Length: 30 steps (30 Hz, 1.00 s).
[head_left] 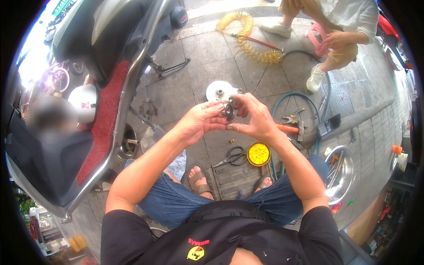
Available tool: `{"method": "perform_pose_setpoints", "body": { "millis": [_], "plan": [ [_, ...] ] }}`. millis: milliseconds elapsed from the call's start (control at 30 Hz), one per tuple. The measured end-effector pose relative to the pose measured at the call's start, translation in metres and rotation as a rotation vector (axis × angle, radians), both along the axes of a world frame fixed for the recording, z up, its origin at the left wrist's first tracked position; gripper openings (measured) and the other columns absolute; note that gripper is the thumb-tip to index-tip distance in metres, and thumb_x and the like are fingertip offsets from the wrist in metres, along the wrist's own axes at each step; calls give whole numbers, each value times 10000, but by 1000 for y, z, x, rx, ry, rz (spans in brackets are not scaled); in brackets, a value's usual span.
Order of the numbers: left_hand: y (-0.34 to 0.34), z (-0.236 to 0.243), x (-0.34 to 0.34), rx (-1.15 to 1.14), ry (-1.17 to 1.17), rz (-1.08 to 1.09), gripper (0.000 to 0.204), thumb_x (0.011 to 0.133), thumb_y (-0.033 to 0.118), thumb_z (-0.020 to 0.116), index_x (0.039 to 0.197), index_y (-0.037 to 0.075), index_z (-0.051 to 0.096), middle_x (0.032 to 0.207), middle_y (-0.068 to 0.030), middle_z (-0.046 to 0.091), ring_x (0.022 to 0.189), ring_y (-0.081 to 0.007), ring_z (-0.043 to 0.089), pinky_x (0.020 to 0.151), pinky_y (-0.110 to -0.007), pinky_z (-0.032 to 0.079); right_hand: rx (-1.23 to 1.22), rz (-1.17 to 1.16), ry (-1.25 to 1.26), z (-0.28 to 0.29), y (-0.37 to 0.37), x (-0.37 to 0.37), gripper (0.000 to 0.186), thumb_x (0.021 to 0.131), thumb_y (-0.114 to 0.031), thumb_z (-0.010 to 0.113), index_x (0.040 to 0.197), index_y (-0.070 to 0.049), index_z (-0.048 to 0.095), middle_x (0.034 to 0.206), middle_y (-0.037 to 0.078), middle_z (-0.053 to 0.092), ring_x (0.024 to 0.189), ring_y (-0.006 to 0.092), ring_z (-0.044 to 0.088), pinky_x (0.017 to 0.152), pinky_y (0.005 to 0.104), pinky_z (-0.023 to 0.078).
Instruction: The person works on a motorcycle wheel assembly, using pliers to manipulate components and fitting a metal part into the hub.
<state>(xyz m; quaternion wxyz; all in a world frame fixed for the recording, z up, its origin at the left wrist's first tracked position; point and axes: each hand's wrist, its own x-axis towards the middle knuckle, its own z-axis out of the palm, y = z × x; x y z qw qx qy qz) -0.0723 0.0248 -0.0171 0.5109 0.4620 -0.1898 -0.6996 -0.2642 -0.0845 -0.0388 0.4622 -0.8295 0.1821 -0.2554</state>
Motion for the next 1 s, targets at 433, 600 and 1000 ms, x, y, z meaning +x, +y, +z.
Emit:
{"method": "perform_pose_setpoints", "body": {
  "millis": [433,600,1000],
  "plan": [
    [1,3,1,-122,-318,-69,477,924,208,668,1324,-9,522,1141,-103,653,975,-170,659,878,-328,540,672,-9,-119,-15,-3,5,314,944,-183,643,1185,13,602,1015,37,645,839,94,574,733,253,491],
    [3,1,-5,-241,-519,-103,518,897,196,704,1330,-17,517,1154,-122,650,1020,-188,650,901,-319,518,811,-46,-124,-14,1,8,204,922,-174,654,1047,-15,629,857,-2,621,732,76,555,680,237,463],
    [2,4,2,-76,-221,-51,478,922,178,625,1337,-29,509,1199,-132,630,1020,-228,665,928,-360,541,911,-129,-158,-11,4,10,177,924,-182,646,994,-20,634,799,12,630,661,85,567,619,242,465]
  ]
}}
